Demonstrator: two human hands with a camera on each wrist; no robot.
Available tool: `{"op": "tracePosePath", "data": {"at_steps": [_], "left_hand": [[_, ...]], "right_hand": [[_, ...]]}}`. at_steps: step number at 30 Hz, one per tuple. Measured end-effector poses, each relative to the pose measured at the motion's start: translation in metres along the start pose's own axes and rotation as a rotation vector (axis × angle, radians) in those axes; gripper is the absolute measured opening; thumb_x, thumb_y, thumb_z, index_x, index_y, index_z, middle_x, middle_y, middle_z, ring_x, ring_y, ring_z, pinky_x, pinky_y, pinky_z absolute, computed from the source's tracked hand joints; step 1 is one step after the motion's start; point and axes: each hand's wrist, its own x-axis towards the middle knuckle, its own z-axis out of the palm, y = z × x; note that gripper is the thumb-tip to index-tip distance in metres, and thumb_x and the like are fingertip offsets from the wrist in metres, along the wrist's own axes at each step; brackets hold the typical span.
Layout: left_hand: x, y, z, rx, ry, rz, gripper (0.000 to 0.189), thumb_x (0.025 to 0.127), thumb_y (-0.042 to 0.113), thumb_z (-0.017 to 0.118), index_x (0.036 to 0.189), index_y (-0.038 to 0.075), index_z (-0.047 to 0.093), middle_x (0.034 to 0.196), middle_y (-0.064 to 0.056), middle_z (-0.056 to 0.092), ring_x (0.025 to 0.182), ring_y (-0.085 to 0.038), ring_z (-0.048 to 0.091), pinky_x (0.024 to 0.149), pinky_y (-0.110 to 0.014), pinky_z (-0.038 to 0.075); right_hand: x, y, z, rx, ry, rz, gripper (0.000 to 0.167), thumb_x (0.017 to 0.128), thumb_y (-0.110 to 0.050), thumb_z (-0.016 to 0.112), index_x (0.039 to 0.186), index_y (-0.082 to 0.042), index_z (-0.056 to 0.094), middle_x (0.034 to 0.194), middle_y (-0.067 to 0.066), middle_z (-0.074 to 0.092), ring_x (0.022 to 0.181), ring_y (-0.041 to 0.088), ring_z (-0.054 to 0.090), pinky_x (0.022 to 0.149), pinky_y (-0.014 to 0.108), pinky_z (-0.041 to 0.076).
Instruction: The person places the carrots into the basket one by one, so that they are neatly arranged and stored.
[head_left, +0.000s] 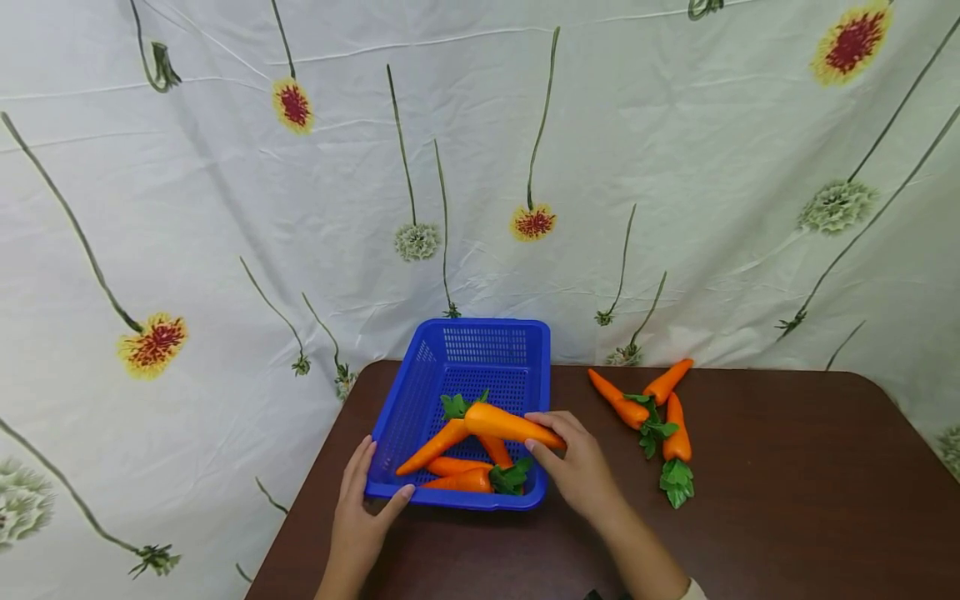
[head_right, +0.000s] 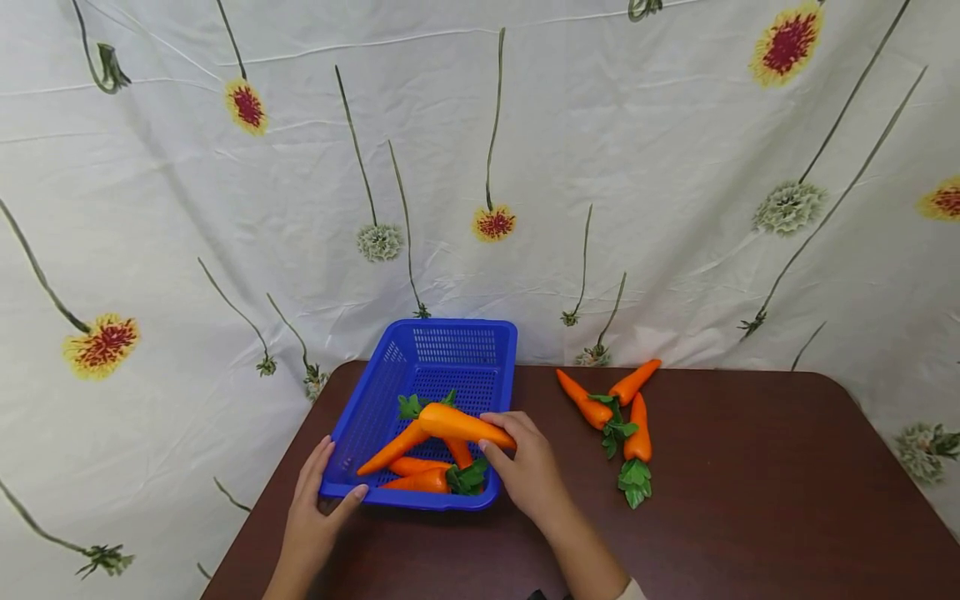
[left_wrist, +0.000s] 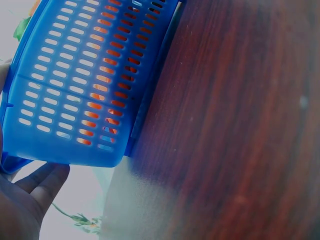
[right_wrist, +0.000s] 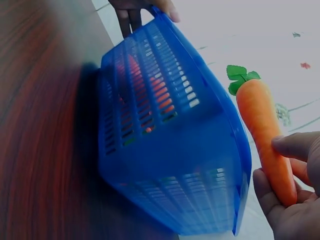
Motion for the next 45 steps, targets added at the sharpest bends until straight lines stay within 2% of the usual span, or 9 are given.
{"op": "tracePosePath", "data": {"at_steps": [8, 22, 34, 36, 42, 45], "left_hand": [[-0.001, 0.0, 0.0, -0.01, 0.001, 0.0, 0.087, 0.086, 0.035, 0.08, 0.159, 0.024, 0.033, 0.168, -0.001, 0.024, 0.151, -0.034, 0.026, 0.116, -0.069, 0.027], [-0.001, -0.001, 0.0, -0.006, 0.005, 0.005, 0.086, 0.087, 0.033, 0.08, 0.159, 0.024, 0.033, 0.168, -0.001, 0.024, 0.15, -0.033, 0.028, 0.116, -0.068, 0.029], [0.0, -0.003, 0.001, 0.0, 0.006, 0.004, 0.087, 0.087, 0.033, 0.08, 0.159, 0.024, 0.033, 0.168, -0.001, 0.024, 0.151, -0.034, 0.027, 0.115, -0.069, 0.028], [0.0, -0.003, 0.001, 0.001, 0.006, 0.005, 0.087, 0.087, 0.033, 0.08, 0.159, 0.024, 0.033, 0.168, -0.001, 0.024, 0.15, -0.035, 0.027, 0.115, -0.069, 0.029], [0.0, -0.002, 0.002, -0.001, -0.001, 0.01, 0.087, 0.087, 0.036, 0.08, 0.159, 0.023, 0.033, 0.168, -0.002, 0.024, 0.15, -0.035, 0.028, 0.115, -0.069, 0.029], [0.001, -0.001, 0.001, 0.008, -0.004, 0.003, 0.087, 0.087, 0.038, 0.079, 0.159, 0.025, 0.032, 0.168, -0.001, 0.023, 0.15, -0.034, 0.028, 0.115, -0.07, 0.029]], "right_hand": [[-0.003, -0.007, 0.015, -0.01, -0.053, -0.072, 0.033, 0.092, -0.016, 0.074, 0.124, -0.022, 0.071, 0.118, -0.006, 0.066, 0.106, 0.013, 0.065, 0.095, 0.031, 0.055], [-0.005, -0.013, 0.033, -0.032, -0.143, -0.133, 0.033, 0.097, -0.02, 0.069, 0.129, -0.013, 0.068, 0.125, -0.004, 0.064, 0.113, 0.012, 0.063, 0.098, 0.033, 0.054], [-0.003, -0.015, 0.037, -0.039, -0.143, -0.157, 0.033, 0.096, -0.016, 0.07, 0.128, -0.014, 0.068, 0.124, -0.001, 0.064, 0.113, 0.013, 0.063, 0.099, 0.034, 0.054], [-0.003, -0.016, 0.037, -0.038, -0.157, -0.152, 0.037, 0.095, -0.018, 0.071, 0.132, -0.015, 0.066, 0.128, -0.001, 0.063, 0.116, 0.015, 0.063, 0.1, 0.036, 0.054], [-0.002, -0.015, 0.034, -0.043, -0.188, -0.086, 0.065, 0.089, -0.033, 0.078, 0.147, -0.02, 0.052, 0.147, 0.002, 0.049, 0.137, 0.026, 0.051, 0.108, 0.05, 0.048], [-0.002, -0.015, 0.033, -0.036, -0.182, -0.066, 0.066, 0.089, -0.037, 0.078, 0.147, -0.021, 0.052, 0.148, 0.003, 0.047, 0.139, 0.028, 0.049, 0.11, 0.052, 0.046]]}}
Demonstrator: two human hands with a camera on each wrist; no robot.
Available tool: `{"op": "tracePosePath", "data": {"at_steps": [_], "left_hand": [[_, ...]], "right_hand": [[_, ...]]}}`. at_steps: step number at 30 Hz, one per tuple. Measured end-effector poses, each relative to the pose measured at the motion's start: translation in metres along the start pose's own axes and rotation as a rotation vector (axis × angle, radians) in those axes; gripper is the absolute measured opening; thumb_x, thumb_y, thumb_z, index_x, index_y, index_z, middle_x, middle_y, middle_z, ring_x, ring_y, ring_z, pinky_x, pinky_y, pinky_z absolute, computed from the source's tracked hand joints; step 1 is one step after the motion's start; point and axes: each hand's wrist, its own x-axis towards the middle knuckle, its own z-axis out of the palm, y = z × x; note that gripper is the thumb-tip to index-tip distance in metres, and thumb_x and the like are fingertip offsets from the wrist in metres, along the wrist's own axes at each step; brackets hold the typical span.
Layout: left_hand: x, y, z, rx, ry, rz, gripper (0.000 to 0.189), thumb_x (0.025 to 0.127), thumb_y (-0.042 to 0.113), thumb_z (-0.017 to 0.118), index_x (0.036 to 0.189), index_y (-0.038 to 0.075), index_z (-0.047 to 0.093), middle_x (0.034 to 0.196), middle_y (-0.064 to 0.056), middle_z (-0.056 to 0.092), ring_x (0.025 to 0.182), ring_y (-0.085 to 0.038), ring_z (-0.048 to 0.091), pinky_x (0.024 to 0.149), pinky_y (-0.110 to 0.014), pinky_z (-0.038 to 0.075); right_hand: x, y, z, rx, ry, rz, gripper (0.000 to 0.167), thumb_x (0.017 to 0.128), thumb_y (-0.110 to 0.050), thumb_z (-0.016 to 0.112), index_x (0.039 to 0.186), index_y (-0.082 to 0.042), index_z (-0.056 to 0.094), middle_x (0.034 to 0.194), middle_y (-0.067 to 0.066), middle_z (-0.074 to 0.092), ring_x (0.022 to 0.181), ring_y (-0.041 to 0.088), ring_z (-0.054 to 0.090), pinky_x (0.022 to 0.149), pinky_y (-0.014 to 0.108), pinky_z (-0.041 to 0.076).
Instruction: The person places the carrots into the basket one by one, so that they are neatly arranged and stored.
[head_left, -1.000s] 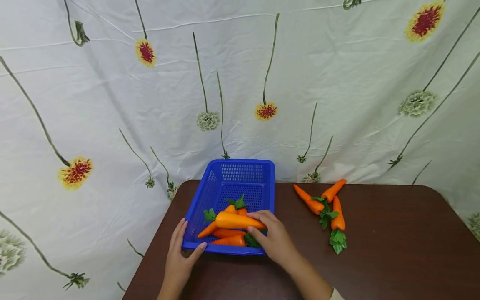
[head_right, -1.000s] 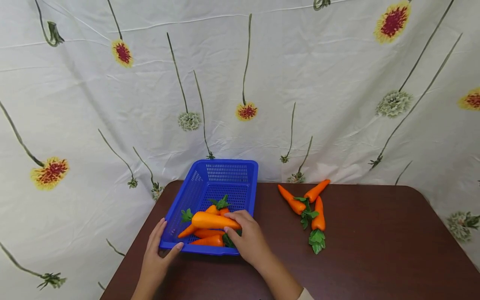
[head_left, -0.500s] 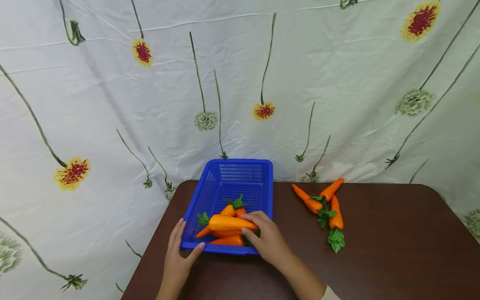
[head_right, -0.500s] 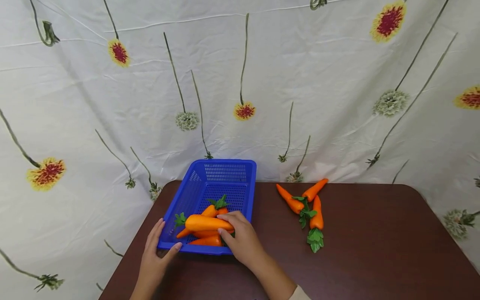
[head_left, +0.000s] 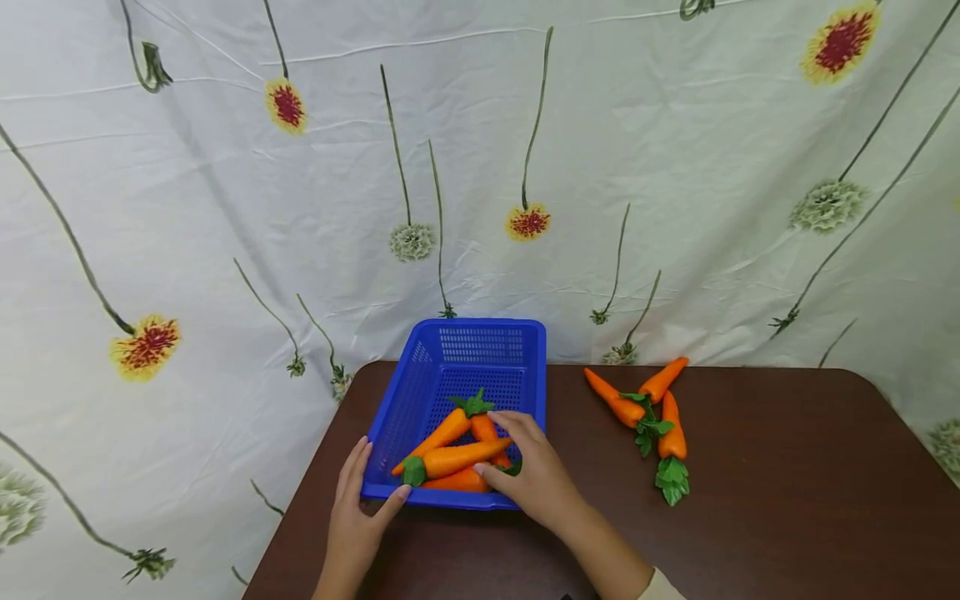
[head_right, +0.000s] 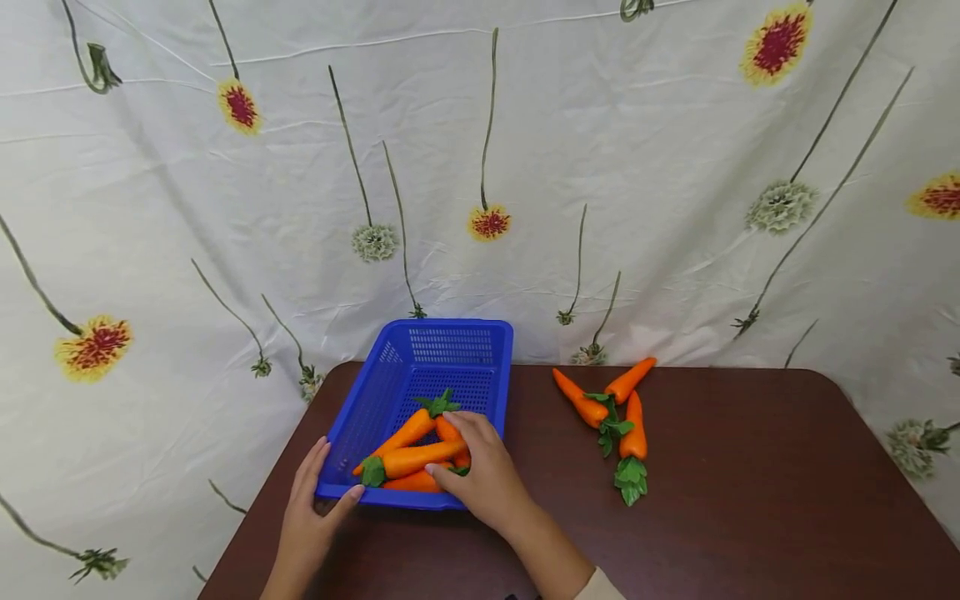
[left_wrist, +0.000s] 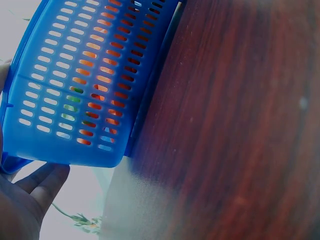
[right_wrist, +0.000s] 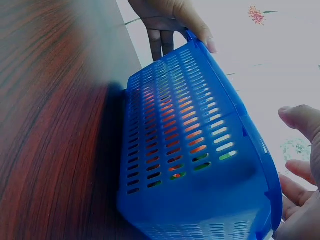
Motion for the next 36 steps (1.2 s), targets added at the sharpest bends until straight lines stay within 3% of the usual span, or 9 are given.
{"op": "tracePosePath", "data": {"at_steps": [9, 25, 36], "left_hand": [[-0.002, 0.001, -0.001, 0.009, -0.001, -0.005, 0.087, 0.088, 0.038, 0.078, 0.16, 0.024, 0.031, 0.168, -0.002, 0.022, 0.15, -0.035, 0.028, 0.115, -0.068, 0.03], [-0.001, 0.001, -0.001, 0.007, -0.003, -0.004, 0.087, 0.088, 0.039, 0.078, 0.16, 0.026, 0.03, 0.168, -0.002, 0.022, 0.15, -0.035, 0.028, 0.115, -0.07, 0.029], [-0.001, 0.002, -0.001, 0.001, -0.005, -0.011, 0.087, 0.088, 0.039, 0.078, 0.16, 0.026, 0.031, 0.168, -0.001, 0.022, 0.151, -0.034, 0.027, 0.115, -0.07, 0.028]], "right_hand": [[-0.001, 0.001, -0.003, 0.019, 0.01, 0.007, 0.063, 0.09, -0.039, 0.077, 0.146, -0.022, 0.053, 0.148, 0.002, 0.048, 0.139, 0.028, 0.049, 0.109, 0.053, 0.047], [0.0, 0.01, -0.019, 0.032, 0.131, 0.051, 0.059, 0.089, -0.036, 0.078, 0.144, -0.025, 0.056, 0.146, -0.001, 0.051, 0.136, 0.027, 0.052, 0.11, 0.056, 0.045], [0.005, 0.026, -0.039, -0.003, 0.228, 0.063, 0.059, 0.089, -0.028, 0.079, 0.142, -0.015, 0.058, 0.142, 0.006, 0.055, 0.128, 0.03, 0.056, 0.107, 0.051, 0.047]]}}
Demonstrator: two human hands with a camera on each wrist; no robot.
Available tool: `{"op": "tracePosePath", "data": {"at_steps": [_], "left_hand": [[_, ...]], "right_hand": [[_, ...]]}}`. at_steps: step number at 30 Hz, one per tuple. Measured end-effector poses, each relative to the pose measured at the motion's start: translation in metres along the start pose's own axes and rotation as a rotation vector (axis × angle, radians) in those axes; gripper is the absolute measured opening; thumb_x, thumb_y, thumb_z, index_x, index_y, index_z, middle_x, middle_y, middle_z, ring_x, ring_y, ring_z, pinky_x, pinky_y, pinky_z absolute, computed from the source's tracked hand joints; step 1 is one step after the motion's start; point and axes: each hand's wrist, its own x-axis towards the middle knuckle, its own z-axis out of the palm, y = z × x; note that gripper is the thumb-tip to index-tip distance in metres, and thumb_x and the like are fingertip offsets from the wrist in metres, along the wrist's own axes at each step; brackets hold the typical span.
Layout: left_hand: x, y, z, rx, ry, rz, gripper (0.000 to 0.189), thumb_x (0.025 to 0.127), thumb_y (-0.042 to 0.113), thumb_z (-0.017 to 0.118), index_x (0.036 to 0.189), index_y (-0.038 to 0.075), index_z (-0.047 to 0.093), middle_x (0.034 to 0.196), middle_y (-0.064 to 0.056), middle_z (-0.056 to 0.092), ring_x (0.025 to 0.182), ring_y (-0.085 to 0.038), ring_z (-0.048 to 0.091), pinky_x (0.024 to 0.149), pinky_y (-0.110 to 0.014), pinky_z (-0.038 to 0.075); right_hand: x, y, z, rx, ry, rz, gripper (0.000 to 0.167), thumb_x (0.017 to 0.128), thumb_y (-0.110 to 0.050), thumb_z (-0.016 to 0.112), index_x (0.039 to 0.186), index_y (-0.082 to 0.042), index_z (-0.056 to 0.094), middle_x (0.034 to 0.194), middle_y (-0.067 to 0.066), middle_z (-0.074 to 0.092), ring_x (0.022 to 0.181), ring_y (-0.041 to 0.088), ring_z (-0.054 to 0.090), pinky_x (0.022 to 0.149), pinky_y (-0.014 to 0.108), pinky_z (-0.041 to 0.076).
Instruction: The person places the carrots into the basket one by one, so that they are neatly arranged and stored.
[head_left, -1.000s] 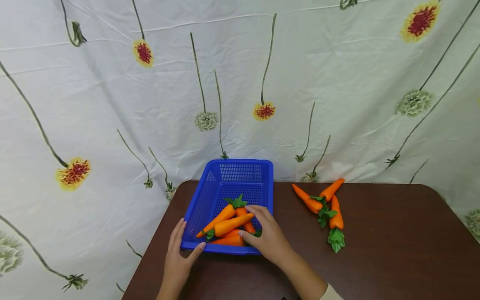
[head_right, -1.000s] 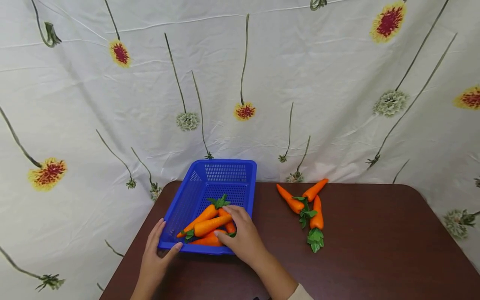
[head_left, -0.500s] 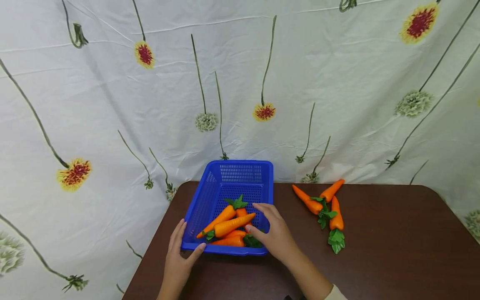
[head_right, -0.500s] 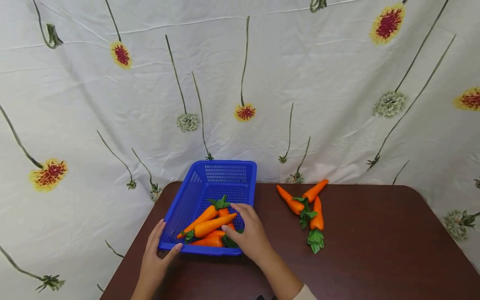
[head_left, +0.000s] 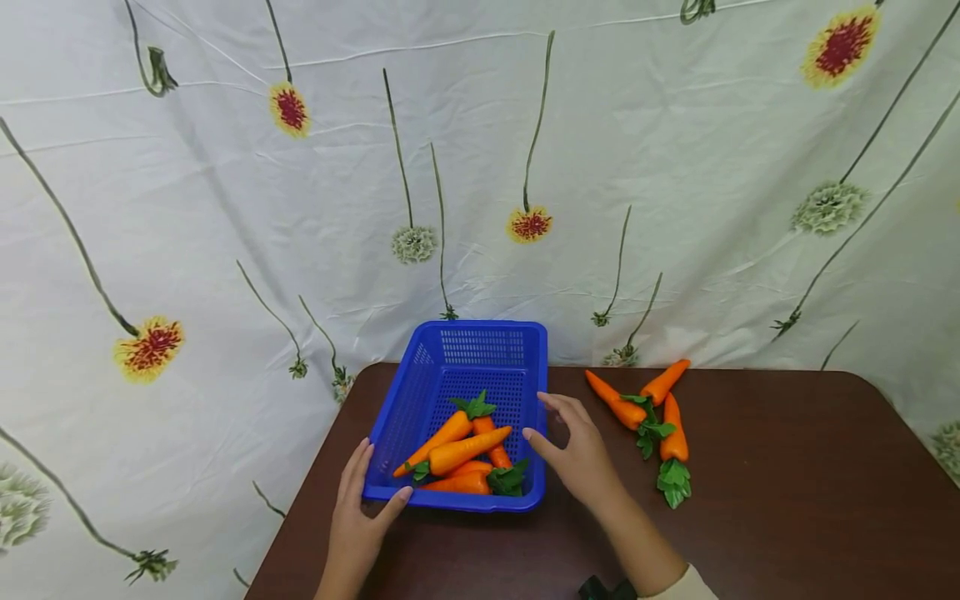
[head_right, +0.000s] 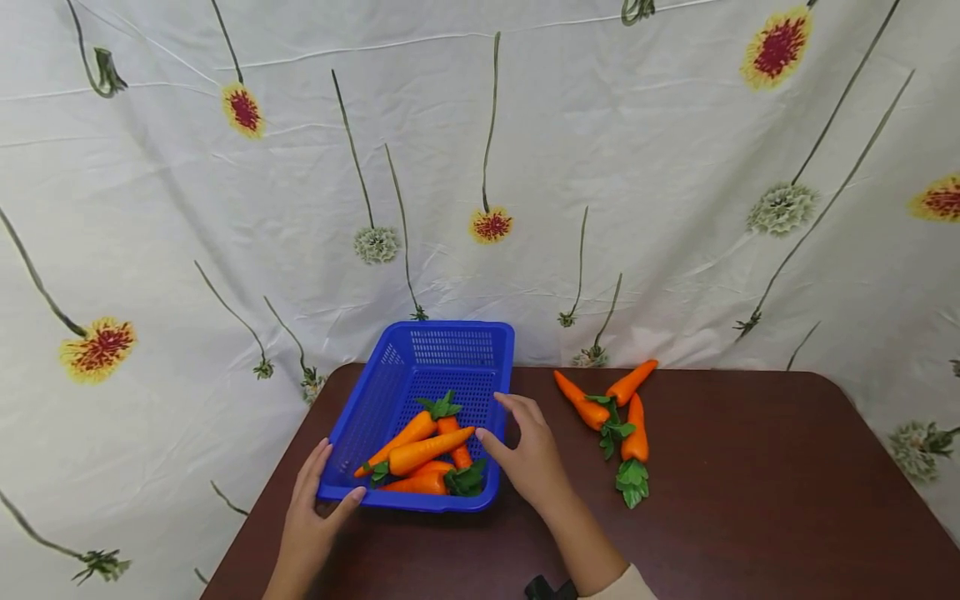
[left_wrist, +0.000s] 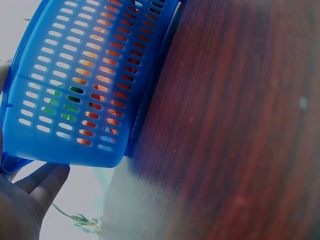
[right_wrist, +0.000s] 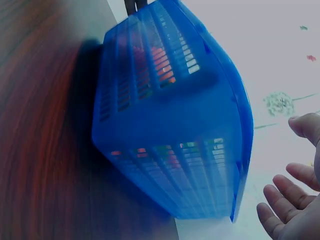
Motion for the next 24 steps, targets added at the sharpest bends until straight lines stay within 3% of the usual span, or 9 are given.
{"op": "tracePosePath", "data": {"at_steps": [18, 24], "left_hand": [[0.001, -0.002, 0.001, 0.003, 0.003, -0.006, 0.088, 0.087, 0.041, 0.079, 0.16, 0.029, 0.03, 0.168, 0.001, 0.022, 0.15, -0.034, 0.028, 0.114, -0.07, 0.029], [0.001, -0.004, 0.002, 0.005, 0.003, -0.016, 0.089, 0.087, 0.042, 0.079, 0.16, 0.029, 0.03, 0.168, 0.002, 0.021, 0.15, -0.033, 0.027, 0.116, -0.069, 0.029]], "right_hand": [[0.01, 0.035, -0.032, -0.036, 0.042, 0.131, 0.057, 0.093, -0.032, 0.074, 0.143, -0.013, 0.055, 0.144, 0.014, 0.056, 0.134, 0.035, 0.052, 0.113, 0.054, 0.042], [0.012, 0.048, -0.041, -0.028, 0.077, 0.13, 0.056, 0.094, -0.031, 0.073, 0.141, -0.008, 0.057, 0.142, 0.015, 0.058, 0.132, 0.033, 0.054, 0.113, 0.053, 0.043]]}}
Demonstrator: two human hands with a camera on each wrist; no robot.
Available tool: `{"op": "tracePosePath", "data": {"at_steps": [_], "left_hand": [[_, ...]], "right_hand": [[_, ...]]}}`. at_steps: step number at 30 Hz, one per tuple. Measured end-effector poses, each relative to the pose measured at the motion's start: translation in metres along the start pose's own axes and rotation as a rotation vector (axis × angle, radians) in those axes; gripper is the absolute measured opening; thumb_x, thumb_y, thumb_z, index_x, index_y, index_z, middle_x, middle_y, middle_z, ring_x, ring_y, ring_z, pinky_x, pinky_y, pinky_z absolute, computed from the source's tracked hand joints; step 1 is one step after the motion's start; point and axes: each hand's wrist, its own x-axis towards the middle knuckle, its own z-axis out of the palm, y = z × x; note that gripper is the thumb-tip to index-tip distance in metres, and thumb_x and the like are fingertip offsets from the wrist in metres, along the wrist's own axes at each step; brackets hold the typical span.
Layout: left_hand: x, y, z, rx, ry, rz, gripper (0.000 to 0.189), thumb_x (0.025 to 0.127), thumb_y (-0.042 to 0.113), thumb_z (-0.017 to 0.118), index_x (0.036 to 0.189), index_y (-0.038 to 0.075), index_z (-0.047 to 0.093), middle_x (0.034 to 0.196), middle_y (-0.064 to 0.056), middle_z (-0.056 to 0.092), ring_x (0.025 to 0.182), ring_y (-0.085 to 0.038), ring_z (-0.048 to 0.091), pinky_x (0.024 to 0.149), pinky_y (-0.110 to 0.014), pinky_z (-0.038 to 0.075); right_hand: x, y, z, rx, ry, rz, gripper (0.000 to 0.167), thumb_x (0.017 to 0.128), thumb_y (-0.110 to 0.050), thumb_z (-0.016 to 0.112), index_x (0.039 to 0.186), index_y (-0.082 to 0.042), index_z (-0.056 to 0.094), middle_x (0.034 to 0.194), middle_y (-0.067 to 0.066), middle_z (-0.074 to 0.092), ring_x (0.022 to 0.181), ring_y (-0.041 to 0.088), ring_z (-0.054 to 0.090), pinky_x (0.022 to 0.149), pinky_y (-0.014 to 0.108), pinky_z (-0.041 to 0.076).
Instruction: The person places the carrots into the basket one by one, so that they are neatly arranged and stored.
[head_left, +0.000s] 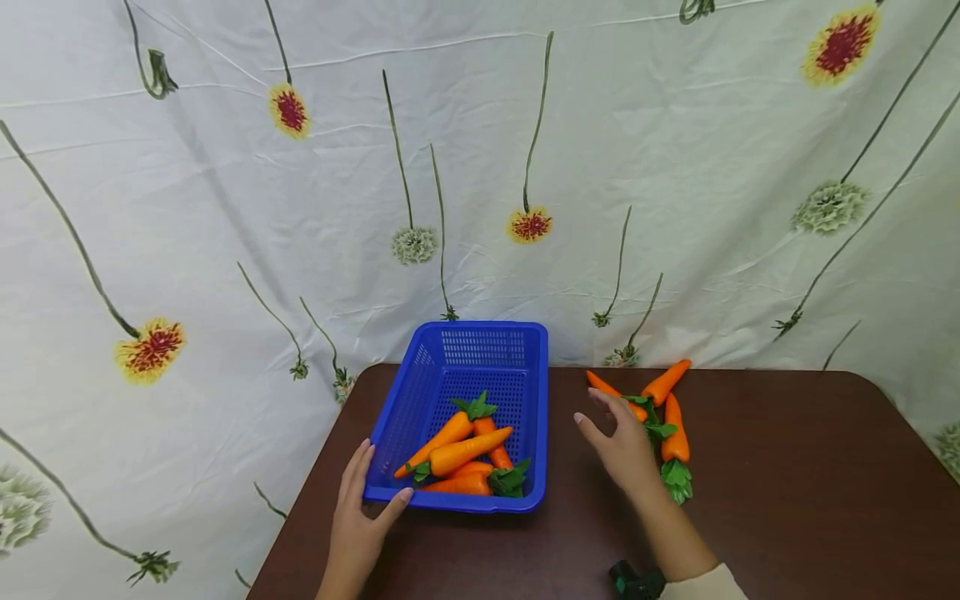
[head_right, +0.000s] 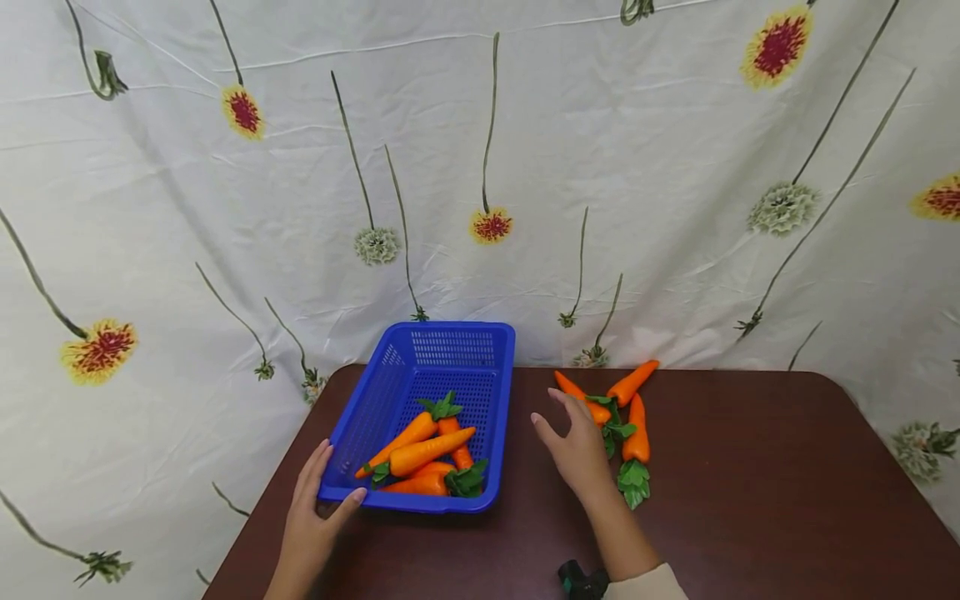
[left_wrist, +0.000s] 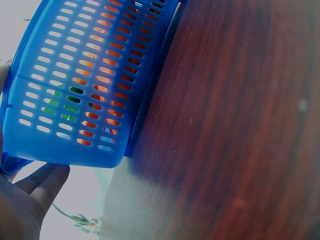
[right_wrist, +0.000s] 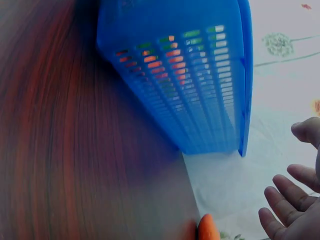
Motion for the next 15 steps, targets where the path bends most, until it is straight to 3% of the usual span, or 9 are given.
{"op": "tracePosePath", "data": {"at_steps": [8, 15], "left_hand": [[0.0, 0.0, 0.0, -0.002, -0.003, 0.0, 0.089, 0.087, 0.041, 0.079, 0.16, 0.029, 0.03, 0.168, 0.002, 0.021, 0.151, -0.032, 0.027, 0.116, -0.068, 0.029], [0.0, 0.0, 0.0, -0.01, 0.012, 0.028, 0.088, 0.086, 0.037, 0.08, 0.159, 0.027, 0.032, 0.168, 0.001, 0.023, 0.15, -0.031, 0.028, 0.116, -0.067, 0.03]], "right_hand": [[0.005, 0.013, -0.011, 0.045, 0.034, 0.069, 0.055, 0.095, -0.027, 0.072, 0.142, -0.003, 0.054, 0.142, 0.016, 0.055, 0.135, 0.033, 0.05, 0.118, 0.051, 0.038], [0.009, 0.024, -0.021, -0.006, 0.043, 0.134, 0.056, 0.098, -0.034, 0.067, 0.145, -0.008, 0.051, 0.148, 0.016, 0.049, 0.138, 0.037, 0.044, 0.114, 0.057, 0.038]]}}
